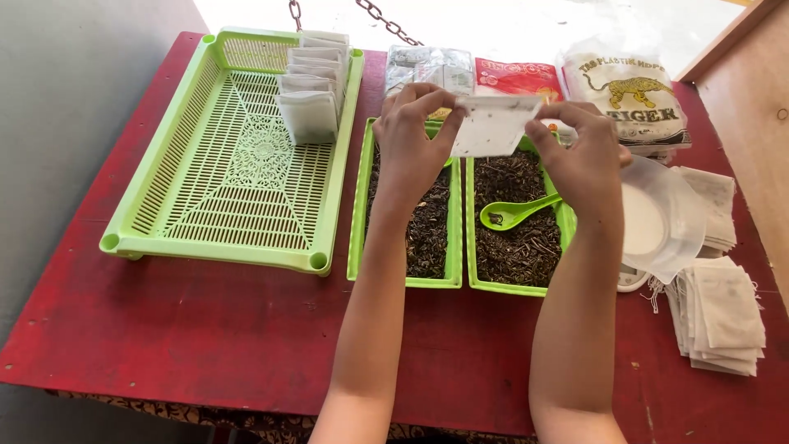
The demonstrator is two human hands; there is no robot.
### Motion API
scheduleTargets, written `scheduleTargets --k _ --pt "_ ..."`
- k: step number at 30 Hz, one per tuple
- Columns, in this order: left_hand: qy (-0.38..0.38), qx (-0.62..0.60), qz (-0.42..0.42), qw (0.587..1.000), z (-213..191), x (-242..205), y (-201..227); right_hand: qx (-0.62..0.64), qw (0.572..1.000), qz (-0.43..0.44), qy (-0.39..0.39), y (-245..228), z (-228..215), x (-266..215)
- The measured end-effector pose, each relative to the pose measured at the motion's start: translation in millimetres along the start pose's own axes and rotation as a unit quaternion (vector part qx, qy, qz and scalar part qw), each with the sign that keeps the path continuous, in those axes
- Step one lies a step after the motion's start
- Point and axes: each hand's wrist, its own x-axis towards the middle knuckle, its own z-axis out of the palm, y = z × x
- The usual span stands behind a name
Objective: Filling small tea bags with loose tea leaves using a spoon and organizing them in a tray
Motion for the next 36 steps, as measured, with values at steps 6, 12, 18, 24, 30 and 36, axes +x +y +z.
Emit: scheduleTargets --k 6,12,18,24,30,36 --pt "-0.025 0.047 0.037 0.998 -27 -5 14 -0.107 0.994 -0.024 0.021 -25 -25 -16" --pt "-0.036 0.027 0.048 0.998 -27 -4 22 -0.017 0.992 -0.123 -0.009 -47 -21 -19" --pt "0.004 0.130 0.044 0.990 -36 -5 24 0.011 0.982 -0.181 0.058 -46 -26 -20" --pt "-0.018 0.114 0.033 0.993 -38 -5 30 -0.030 0.987 -0.160 -0.003 -45 -13 -16" --pt "-0.026 0.110 0.089 0.990 -38 -13 43 0.001 0.986 -0.164 0.034 -39 -7 -14" --pt "-0.047 0.125 0.112 0.985 -33 -14 47 -0.033 0.984 -0.171 0.036 -33 -6 -13"
